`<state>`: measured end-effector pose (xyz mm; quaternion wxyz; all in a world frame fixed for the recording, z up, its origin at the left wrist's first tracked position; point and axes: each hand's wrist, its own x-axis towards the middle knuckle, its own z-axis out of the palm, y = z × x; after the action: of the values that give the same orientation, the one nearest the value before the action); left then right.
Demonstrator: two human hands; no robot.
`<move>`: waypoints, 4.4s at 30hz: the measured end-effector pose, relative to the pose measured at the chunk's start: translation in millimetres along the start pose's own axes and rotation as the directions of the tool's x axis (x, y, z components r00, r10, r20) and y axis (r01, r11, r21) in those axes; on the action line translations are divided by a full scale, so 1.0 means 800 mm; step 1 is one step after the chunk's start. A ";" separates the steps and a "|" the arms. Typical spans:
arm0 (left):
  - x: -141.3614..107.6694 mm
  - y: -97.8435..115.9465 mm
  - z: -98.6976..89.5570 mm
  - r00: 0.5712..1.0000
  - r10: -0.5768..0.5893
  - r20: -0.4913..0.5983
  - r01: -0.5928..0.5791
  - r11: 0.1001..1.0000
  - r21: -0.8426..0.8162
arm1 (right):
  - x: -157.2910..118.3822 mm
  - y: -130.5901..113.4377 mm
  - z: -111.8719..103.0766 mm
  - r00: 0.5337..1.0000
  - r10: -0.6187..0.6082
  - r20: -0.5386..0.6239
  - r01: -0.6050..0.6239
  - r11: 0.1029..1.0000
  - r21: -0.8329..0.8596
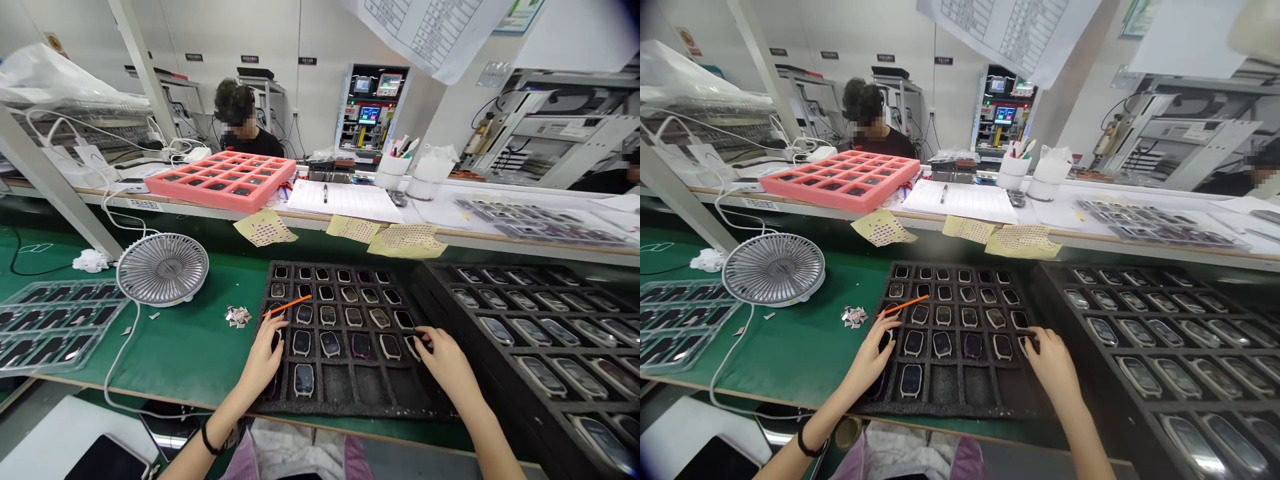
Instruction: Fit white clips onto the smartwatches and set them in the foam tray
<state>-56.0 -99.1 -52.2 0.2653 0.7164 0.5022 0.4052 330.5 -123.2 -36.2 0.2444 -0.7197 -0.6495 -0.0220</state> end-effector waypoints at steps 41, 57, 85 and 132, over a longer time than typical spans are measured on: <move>0.128 0.242 0.245 0.631 0.145 0.762 -0.537 0.790 0.295 | -0.079 -0.006 -0.063 0.965 0.072 -0.251 -0.006 0.967 0.254; 0.131 0.219 0.096 0.628 0.284 0.724 -0.388 0.922 -0.025 | -0.099 -0.010 -0.065 0.964 0.020 -0.266 0.048 0.968 0.247; -0.042 0.070 -0.011 0.724 -0.263 0.637 0.653 -0.035 -0.757 | -0.064 -0.231 -0.002 0.711 -0.600 -0.365 0.675 0.439 0.593; -0.021 0.107 -0.042 0.876 -0.286 0.389 0.480 0.612 -0.629 | -0.089 -0.228 0.011 0.795 -0.460 -0.395 0.602 0.674 0.427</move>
<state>-44.2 -146.1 28.1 0.6616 0.4775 0.4116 0.4061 144.6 -178.5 -10.1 0.4980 -0.3908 -0.7741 -0.0037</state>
